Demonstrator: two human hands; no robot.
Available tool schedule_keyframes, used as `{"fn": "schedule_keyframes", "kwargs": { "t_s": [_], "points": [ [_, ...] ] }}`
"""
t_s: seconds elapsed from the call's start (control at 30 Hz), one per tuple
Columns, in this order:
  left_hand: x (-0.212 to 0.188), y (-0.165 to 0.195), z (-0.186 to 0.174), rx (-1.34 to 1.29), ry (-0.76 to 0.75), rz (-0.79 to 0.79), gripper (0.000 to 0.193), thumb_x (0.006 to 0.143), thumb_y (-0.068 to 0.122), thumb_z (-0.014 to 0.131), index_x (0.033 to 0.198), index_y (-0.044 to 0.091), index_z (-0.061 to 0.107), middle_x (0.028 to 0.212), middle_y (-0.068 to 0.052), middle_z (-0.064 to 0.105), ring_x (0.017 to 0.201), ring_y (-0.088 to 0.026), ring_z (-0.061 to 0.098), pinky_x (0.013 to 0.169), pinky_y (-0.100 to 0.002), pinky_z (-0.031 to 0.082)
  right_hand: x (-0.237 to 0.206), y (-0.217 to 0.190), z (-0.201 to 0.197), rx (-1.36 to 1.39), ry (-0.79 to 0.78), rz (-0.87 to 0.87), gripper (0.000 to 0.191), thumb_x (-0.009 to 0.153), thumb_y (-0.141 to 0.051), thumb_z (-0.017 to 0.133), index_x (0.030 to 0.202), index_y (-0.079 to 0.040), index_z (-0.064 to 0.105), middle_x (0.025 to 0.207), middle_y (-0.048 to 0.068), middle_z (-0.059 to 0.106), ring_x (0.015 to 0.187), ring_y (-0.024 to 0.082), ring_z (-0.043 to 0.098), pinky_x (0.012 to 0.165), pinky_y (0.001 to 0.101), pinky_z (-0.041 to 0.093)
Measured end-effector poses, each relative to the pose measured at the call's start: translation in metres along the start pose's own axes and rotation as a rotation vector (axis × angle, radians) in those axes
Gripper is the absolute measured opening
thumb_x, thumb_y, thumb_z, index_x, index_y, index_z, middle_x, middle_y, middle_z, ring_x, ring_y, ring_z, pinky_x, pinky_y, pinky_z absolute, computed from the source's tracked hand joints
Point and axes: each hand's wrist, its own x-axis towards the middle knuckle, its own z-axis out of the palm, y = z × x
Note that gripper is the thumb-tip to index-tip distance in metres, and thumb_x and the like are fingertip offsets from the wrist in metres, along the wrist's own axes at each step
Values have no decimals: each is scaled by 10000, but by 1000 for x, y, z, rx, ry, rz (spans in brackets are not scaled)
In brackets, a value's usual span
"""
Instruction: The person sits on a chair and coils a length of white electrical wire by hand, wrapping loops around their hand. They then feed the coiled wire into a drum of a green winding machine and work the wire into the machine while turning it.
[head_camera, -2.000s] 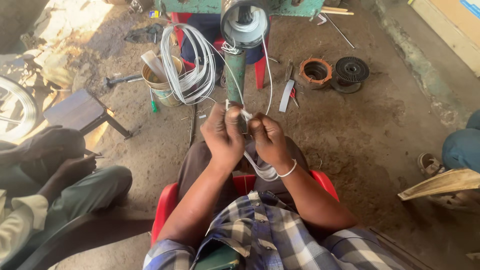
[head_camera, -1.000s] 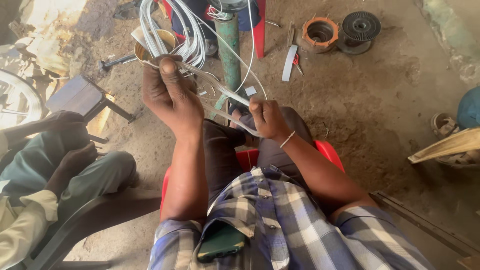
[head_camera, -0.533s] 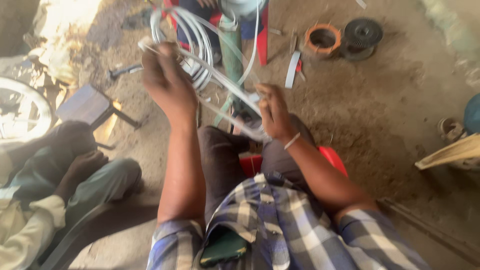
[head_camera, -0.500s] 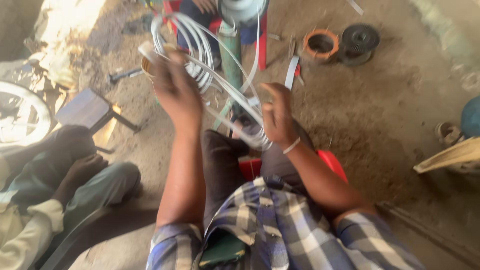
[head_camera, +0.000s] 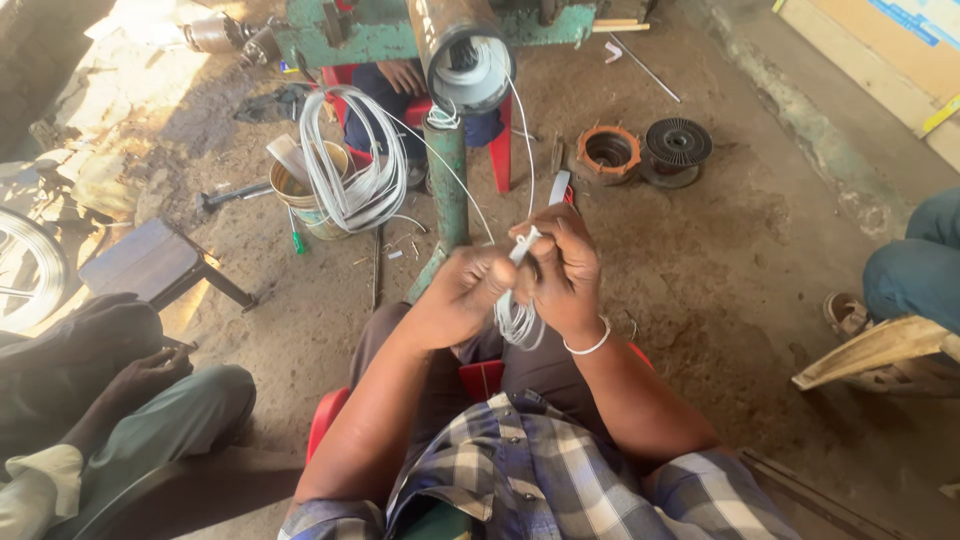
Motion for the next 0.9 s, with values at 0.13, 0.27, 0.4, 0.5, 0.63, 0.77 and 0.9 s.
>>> {"fn": "schedule_keyframes", "kwargs": {
  "t_s": [0.13,0.27,0.4,0.5,0.63,0.77,0.9],
  "points": [
    [6,-8,2,-268,18,-56,422,1116,364,549,1069,-37,670,916,-79,677,850,-172,644,819,-346,540,1,4,-6,232,-56,162,330,1134,-321,552,1174,3,606,754,-1,510,533,87,490,482,245,418],
    [6,-11,-1,-368,-47,-144,385,1035,350,547,1169,9,665,939,-71,717,837,-165,699,788,-331,580,-4,13,-18,470,-112,313,300,1097,-278,573,1170,13,585,720,54,535,513,139,522,437,307,474],
    [8,-3,3,-309,-125,-94,407,1134,337,524,1079,-27,696,971,-77,728,920,-176,698,877,-348,569,-17,20,-39,428,-111,286,323,1076,-317,559,1115,2,590,714,50,572,507,162,573,428,289,483],
    [21,15,0,116,-9,-46,370,1111,302,543,1149,-34,692,1056,-109,735,1015,-202,694,920,-345,543,-26,25,-51,185,4,140,348,1138,-311,572,991,3,603,739,39,571,614,110,523,568,250,446],
    [72,31,-50,1161,562,371,627,834,10,726,1375,47,412,1165,-206,575,1057,-410,625,891,-500,521,-27,32,-64,215,123,56,358,1085,-313,620,1036,41,635,781,6,570,730,68,487,697,251,435],
    [129,10,-89,1192,685,294,520,838,-59,699,1302,79,510,1127,-184,579,963,-397,664,824,-495,530,-23,30,-72,178,148,44,325,1104,-274,627,1019,40,631,809,30,583,699,68,477,723,271,436],
    [143,-19,-96,1173,768,185,446,839,-104,659,1221,100,552,1097,-195,588,927,-431,644,763,-532,499,-21,24,-71,224,149,37,336,1101,-277,636,988,39,642,779,5,560,691,61,472,702,253,423]
  ]
}}
